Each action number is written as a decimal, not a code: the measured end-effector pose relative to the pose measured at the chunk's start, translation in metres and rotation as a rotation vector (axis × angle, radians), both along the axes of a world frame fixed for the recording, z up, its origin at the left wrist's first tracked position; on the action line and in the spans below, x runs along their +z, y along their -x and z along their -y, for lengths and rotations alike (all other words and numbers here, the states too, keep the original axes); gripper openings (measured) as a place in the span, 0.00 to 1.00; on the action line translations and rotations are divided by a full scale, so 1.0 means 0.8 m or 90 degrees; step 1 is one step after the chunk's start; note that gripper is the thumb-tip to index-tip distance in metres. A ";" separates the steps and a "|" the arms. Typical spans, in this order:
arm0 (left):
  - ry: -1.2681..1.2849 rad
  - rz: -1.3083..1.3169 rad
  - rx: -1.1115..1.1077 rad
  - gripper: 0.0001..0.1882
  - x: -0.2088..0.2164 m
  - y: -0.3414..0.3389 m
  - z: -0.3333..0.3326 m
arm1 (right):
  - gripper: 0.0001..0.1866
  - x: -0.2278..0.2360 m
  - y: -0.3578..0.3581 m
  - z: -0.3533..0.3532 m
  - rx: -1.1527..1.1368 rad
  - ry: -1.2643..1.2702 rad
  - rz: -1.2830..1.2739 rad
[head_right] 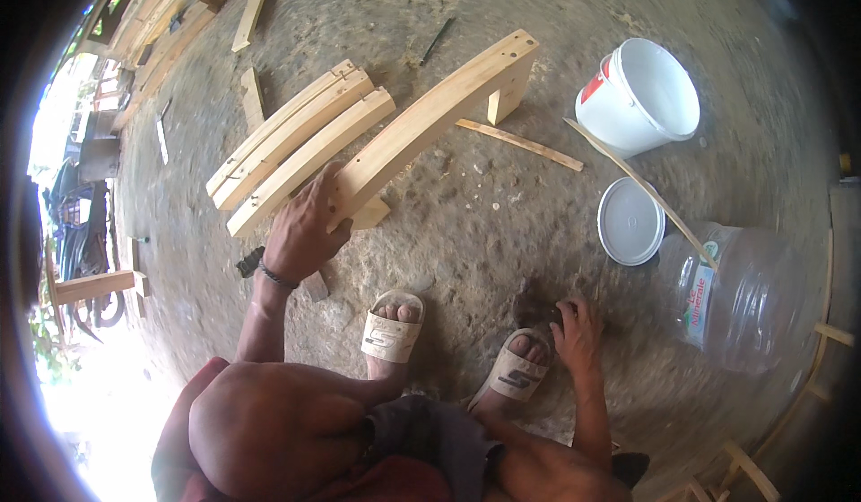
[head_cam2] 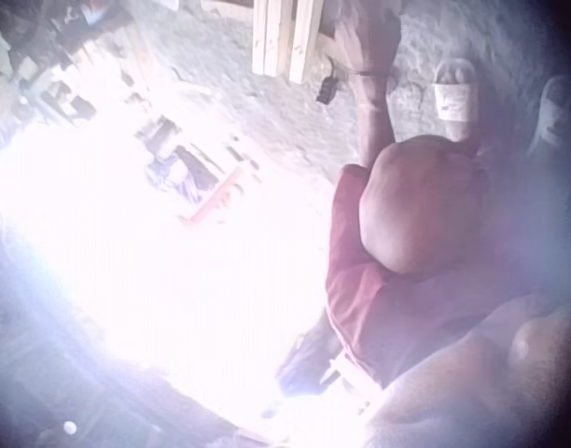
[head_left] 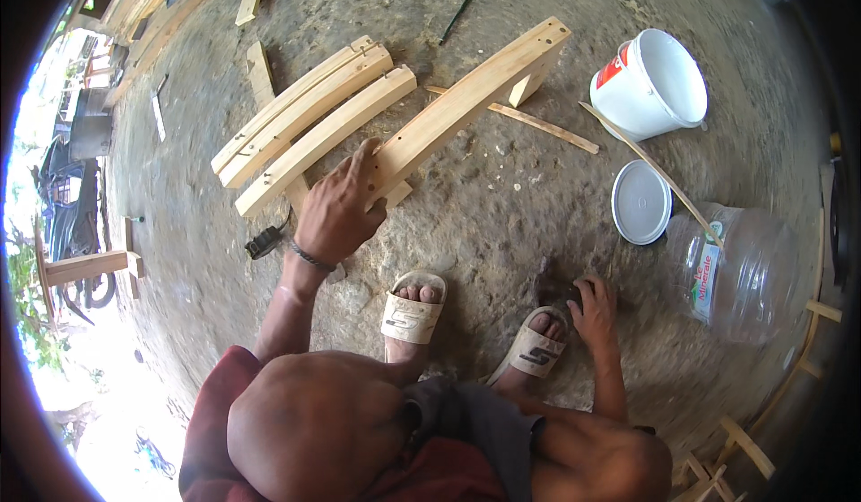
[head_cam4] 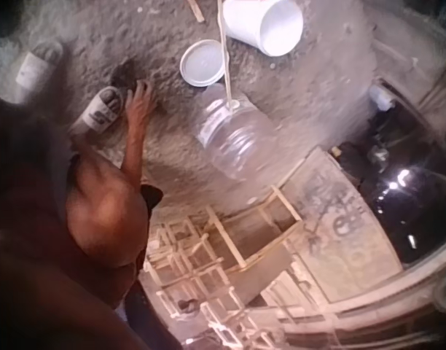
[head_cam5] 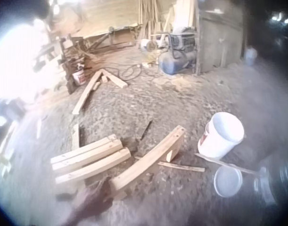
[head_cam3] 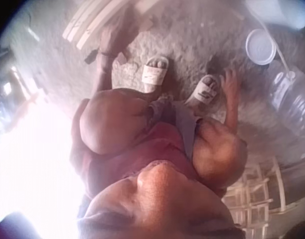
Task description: The person assembles a wooden furniture piece by hammering nails into a long wooden plank to attach a curved support and then retrieving more nails from a large plastic container.
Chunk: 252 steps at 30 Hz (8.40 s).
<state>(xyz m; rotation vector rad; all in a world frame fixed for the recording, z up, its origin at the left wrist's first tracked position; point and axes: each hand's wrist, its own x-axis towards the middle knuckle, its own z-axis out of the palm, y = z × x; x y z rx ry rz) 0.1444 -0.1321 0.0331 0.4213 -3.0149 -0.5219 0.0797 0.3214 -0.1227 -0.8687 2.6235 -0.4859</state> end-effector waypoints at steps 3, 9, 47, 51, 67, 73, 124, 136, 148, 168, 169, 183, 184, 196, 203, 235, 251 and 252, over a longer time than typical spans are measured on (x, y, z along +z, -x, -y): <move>-0.068 0.069 0.010 0.39 0.009 0.006 -0.002 | 0.24 0.001 0.000 -0.017 -0.020 -0.009 -0.025; -0.007 0.010 -0.039 0.40 0.001 0.026 -0.011 | 0.23 0.005 0.001 -0.023 -0.048 -0.025 -0.012; 0.043 0.022 -0.382 0.38 -0.169 -0.001 -0.081 | 0.18 0.073 -0.025 -0.045 0.122 0.012 -0.220; 0.047 -0.042 -0.430 0.37 -0.197 0.008 -0.076 | 0.18 0.081 -0.023 -0.030 0.120 0.038 -0.235; 0.063 0.056 -0.160 0.54 -0.177 -0.056 0.053 | 0.14 0.118 0.060 0.218 0.161 0.188 0.280; -0.061 0.020 -0.244 0.42 -0.201 -0.048 0.085 | 0.15 0.063 0.082 0.274 0.217 0.126 0.246; -0.013 0.000 -0.318 0.49 -0.208 0.051 0.080 | 0.13 0.041 0.112 0.280 0.202 0.022 0.038; -0.039 -0.003 -0.327 0.51 -0.216 0.051 0.085 | 0.14 0.050 0.123 0.285 0.208 0.031 -0.012; -0.032 -0.001 -0.331 0.50 -0.215 0.051 0.085 | 0.20 0.065 0.115 0.293 0.138 0.068 0.065; -0.359 0.158 -0.409 0.36 -0.035 0.083 0.063 | 0.26 0.127 -0.041 0.037 -0.151 0.550 0.518; -0.430 0.237 -0.365 0.37 -0.020 0.092 0.069 | 0.27 0.130 -0.046 0.024 -0.139 0.569 0.569; -0.303 0.297 -0.172 0.43 -0.028 0.124 0.111 | 0.17 0.062 -0.065 0.050 -0.220 0.197 0.293; -0.326 0.364 -0.119 0.41 0.004 0.130 0.086 | 0.16 0.061 -0.065 0.051 -0.222 0.169 0.292; 0.176 0.034 -0.252 0.45 -0.026 0.127 0.004 | 0.16 0.037 -0.076 0.057 -0.168 -0.003 0.185; 0.079 -0.027 -0.383 0.41 -0.036 0.136 0.031 | 0.15 0.021 -0.080 0.049 -0.169 -0.030 0.166; 0.004 0.099 -0.293 0.40 -0.017 0.136 0.035 | 0.16 0.030 -0.062 0.055 -0.150 -0.027 0.213; -0.081 0.143 -0.370 0.45 -0.022 0.122 0.055 | 0.18 0.027 -0.061 0.052 -0.150 0.012 0.192; -0.087 0.150 -0.366 0.45 -0.021 0.124 0.056 | 0.18 0.027 -0.061 0.052 -0.145 0.007 0.185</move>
